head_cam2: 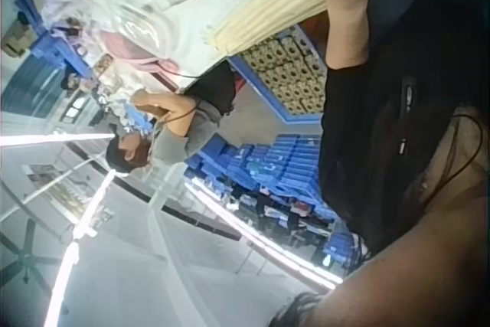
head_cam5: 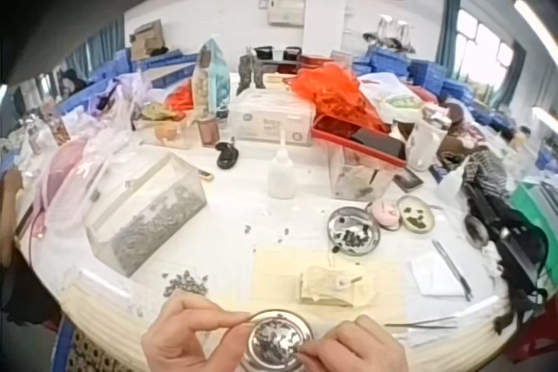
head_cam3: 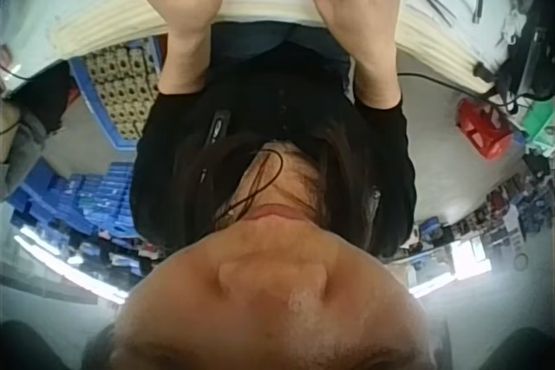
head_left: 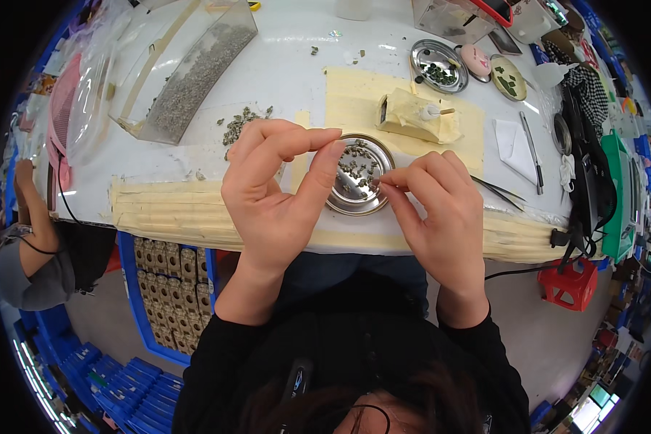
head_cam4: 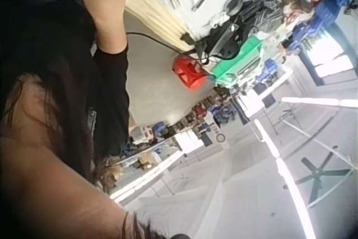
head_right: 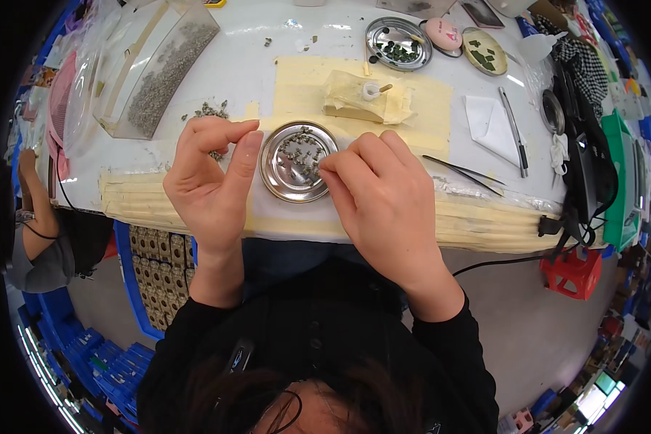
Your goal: Picking and assembling small metal components on a workbench in a factory setting.
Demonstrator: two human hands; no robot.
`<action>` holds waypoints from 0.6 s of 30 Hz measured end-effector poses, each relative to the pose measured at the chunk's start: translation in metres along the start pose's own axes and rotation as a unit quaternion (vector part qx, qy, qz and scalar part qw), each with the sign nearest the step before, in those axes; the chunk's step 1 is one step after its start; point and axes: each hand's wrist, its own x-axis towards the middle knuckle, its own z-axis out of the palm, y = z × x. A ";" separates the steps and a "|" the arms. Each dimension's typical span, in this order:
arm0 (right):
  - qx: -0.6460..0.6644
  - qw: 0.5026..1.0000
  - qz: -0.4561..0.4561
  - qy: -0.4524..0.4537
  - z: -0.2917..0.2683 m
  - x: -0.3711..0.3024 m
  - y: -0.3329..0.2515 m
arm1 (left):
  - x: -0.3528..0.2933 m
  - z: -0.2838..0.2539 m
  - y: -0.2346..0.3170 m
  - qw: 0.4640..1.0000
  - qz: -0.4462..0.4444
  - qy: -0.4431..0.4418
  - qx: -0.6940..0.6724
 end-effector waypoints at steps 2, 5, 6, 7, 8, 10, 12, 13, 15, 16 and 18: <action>-0.008 1.000 -0.001 -0.026 -0.002 0.002 -0.001 | 0.000 0.001 0.001 1.000 -0.017 0.019 -0.010; -0.009 0.999 0.002 -0.050 -0.003 0.004 -0.003 | 0.000 0.002 0.002 0.999 -0.027 0.028 -0.014; -0.014 0.999 0.001 -0.052 -0.004 0.005 -0.003 | 0.001 0.002 0.002 0.999 -0.028 0.027 -0.015; -0.018 0.998 0.000 -0.054 -0.004 0.006 -0.003 | 0.001 0.002 0.003 0.999 -0.029 0.027 -0.017; -0.023 0.998 -0.004 -0.054 -0.004 0.007 -0.003 | 0.001 0.002 0.003 0.999 -0.030 0.027 -0.019; -0.031 0.998 -0.013 -0.053 -0.003 0.010 -0.003 | 0.001 0.002 0.003 0.999 -0.030 0.026 -0.022; -0.032 0.997 -0.005 -0.074 -0.006 0.014 -0.005 | 0.001 0.001 0.004 0.999 -0.029 0.024 -0.025; -0.033 0.996 -0.002 -0.084 -0.007 0.016 -0.006 | 0.001 0.001 0.004 0.999 -0.030 0.025 -0.025; -0.041 0.995 -0.007 -0.094 -0.006 0.017 -0.006 | 0.000 0.001 0.004 0.999 -0.032 0.026 -0.026; -0.045 0.994 -0.010 -0.098 -0.006 0.018 -0.005 | 0.000 0.000 0.003 0.999 -0.023 0.018 -0.023; -0.058 0.992 -0.021 -0.108 -0.005 0.021 -0.004 | -0.001 -0.002 0.001 1.000 -0.004 0.003 -0.019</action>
